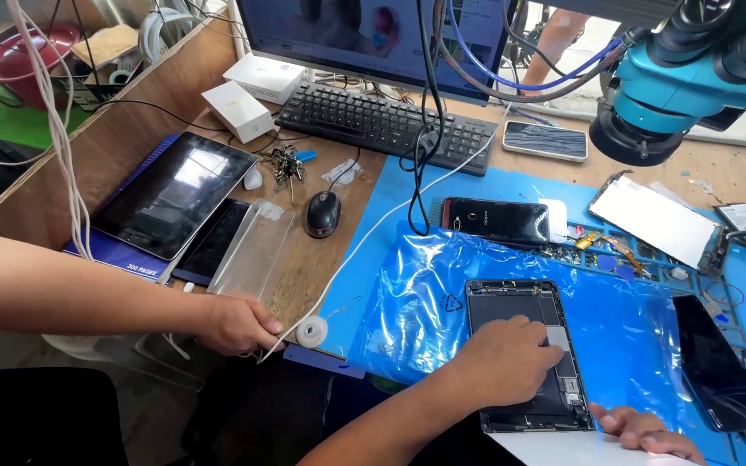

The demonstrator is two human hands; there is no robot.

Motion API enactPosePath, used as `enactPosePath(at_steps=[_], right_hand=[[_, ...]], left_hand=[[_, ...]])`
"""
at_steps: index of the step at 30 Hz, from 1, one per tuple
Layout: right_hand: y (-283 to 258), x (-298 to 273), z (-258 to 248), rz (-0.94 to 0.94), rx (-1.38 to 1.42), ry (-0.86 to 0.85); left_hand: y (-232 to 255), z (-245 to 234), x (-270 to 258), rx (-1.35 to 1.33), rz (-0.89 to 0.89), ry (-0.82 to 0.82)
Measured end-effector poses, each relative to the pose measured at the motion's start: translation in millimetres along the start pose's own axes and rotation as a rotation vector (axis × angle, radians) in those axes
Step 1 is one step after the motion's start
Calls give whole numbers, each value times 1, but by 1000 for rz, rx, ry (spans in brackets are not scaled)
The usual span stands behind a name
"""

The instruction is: Testing and inspecting a tablet by connecting a charging cable and using a computer at a repair station.

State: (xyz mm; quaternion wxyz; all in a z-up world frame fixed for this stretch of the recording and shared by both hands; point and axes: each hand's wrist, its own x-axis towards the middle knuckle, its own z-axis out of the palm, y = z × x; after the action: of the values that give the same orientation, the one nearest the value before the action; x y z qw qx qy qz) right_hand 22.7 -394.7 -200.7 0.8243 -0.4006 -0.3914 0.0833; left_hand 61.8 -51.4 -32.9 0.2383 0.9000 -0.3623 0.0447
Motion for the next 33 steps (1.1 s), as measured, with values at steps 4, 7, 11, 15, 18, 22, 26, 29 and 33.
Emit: enactPosePath(at_steps=[4, 7, 11, 15, 18, 22, 26, 29, 33], right_hand=[[-2, 8, -1, 27, -1, -65], [-2, 8, 10, 24, -17, -7], [6, 13, 40, -100, -144, 163], [0, 20, 50, -102, -184, 183], [2, 5, 27, -72, -192, 145], [-11, 13, 37, 21, -194, 110], [-7, 9, 17, -27, -203, 121], [-2, -5, -7, 0, -194, 68], [6, -52, -99, 446, -193, 190]], left_hand=[[2, -4, -1, -6, 2, 53], [3, -3, 0, -17, -21, 54], [8, -11, 0, -9, -52, 20], [6, -3, 0, 15, -41, 65], [13, -7, 1, 58, -90, 17], [14, -3, -2, 32, -58, 137], [17, -12, -3, -30, -33, 12], [15, -8, -1, -30, -68, -70], [23, -34, 3, -35, -158, -224]])
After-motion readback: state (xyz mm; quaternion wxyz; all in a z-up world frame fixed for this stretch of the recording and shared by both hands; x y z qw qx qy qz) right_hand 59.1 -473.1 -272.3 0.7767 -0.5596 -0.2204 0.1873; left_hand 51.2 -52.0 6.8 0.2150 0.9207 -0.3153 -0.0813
